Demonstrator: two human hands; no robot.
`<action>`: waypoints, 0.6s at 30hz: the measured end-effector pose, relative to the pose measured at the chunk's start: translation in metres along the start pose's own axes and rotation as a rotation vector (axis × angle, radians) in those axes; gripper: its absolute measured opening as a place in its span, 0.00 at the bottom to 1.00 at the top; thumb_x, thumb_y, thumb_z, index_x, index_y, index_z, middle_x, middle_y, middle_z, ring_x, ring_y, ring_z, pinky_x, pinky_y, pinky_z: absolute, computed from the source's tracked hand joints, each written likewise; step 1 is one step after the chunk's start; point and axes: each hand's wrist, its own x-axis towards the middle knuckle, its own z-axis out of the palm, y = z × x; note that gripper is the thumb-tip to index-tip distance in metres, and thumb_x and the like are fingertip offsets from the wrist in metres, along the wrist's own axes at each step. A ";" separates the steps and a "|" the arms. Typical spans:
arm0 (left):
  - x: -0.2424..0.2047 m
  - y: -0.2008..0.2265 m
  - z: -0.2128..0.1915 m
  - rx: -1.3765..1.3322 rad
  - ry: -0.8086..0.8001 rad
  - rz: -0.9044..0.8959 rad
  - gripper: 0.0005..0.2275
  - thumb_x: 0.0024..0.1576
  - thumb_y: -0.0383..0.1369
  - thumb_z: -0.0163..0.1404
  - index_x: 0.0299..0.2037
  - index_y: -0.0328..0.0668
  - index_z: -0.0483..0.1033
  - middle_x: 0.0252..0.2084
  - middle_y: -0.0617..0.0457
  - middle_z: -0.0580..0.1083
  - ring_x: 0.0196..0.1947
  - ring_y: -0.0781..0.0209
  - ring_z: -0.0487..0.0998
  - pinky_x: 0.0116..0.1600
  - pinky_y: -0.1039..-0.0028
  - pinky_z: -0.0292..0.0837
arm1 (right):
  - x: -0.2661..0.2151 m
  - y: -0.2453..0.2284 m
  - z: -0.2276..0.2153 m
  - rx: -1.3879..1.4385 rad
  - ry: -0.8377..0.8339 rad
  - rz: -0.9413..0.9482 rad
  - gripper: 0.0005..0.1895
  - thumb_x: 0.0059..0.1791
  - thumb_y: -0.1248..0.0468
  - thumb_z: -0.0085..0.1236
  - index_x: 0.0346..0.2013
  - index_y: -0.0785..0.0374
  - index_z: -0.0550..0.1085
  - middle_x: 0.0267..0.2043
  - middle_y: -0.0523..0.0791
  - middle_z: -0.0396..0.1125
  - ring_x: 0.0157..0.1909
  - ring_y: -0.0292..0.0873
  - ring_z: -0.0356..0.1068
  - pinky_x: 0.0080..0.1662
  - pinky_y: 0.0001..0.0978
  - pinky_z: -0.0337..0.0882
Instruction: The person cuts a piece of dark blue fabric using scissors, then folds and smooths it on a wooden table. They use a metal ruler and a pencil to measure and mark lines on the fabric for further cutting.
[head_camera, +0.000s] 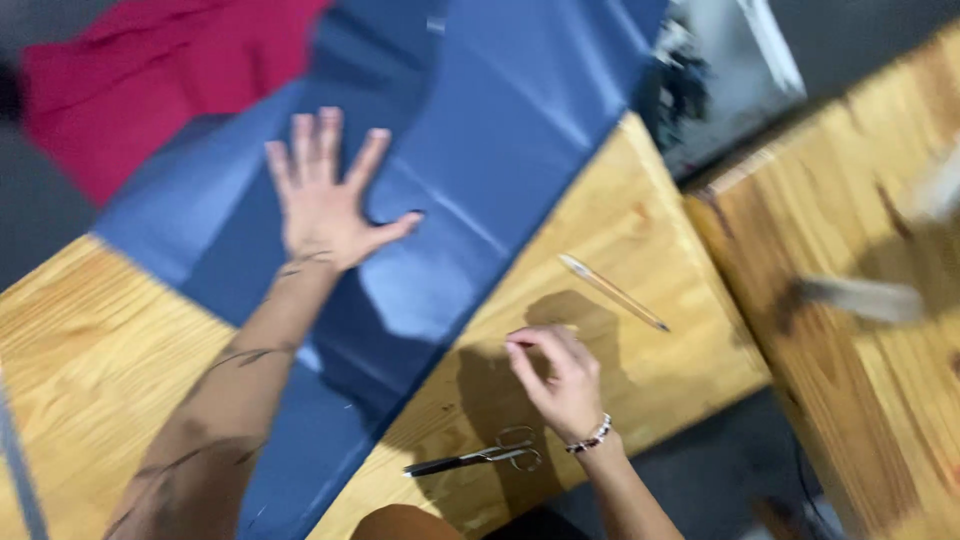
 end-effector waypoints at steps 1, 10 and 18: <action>-0.001 -0.003 0.004 -0.020 0.014 0.008 0.45 0.47 0.69 0.51 0.77 0.71 0.54 0.80 0.38 0.42 0.78 0.31 0.33 0.71 0.29 0.26 | 0.001 0.002 0.005 -0.031 0.007 0.088 0.04 0.48 0.62 0.65 0.38 0.50 0.82 0.34 0.39 0.78 0.40 0.46 0.78 0.46 0.38 0.75; -0.004 -0.009 0.023 0.015 0.085 -0.023 0.39 0.52 0.71 0.44 0.75 0.80 0.52 0.81 0.47 0.46 0.80 0.40 0.41 0.75 0.32 0.34 | 0.159 0.014 0.070 0.102 0.129 0.088 0.10 0.52 0.65 0.64 0.48 0.63 0.78 0.46 0.55 0.73 0.49 0.59 0.75 0.51 0.48 0.75; -0.002 -0.021 0.026 -0.372 0.269 -0.081 0.39 0.52 0.63 0.51 0.75 0.69 0.57 0.74 0.51 0.62 0.78 0.47 0.55 0.79 0.42 0.35 | 0.273 0.029 0.116 -0.311 -0.001 0.004 0.39 0.48 0.50 0.68 0.70 0.60 0.66 0.72 0.58 0.58 0.77 0.65 0.42 0.73 0.61 0.42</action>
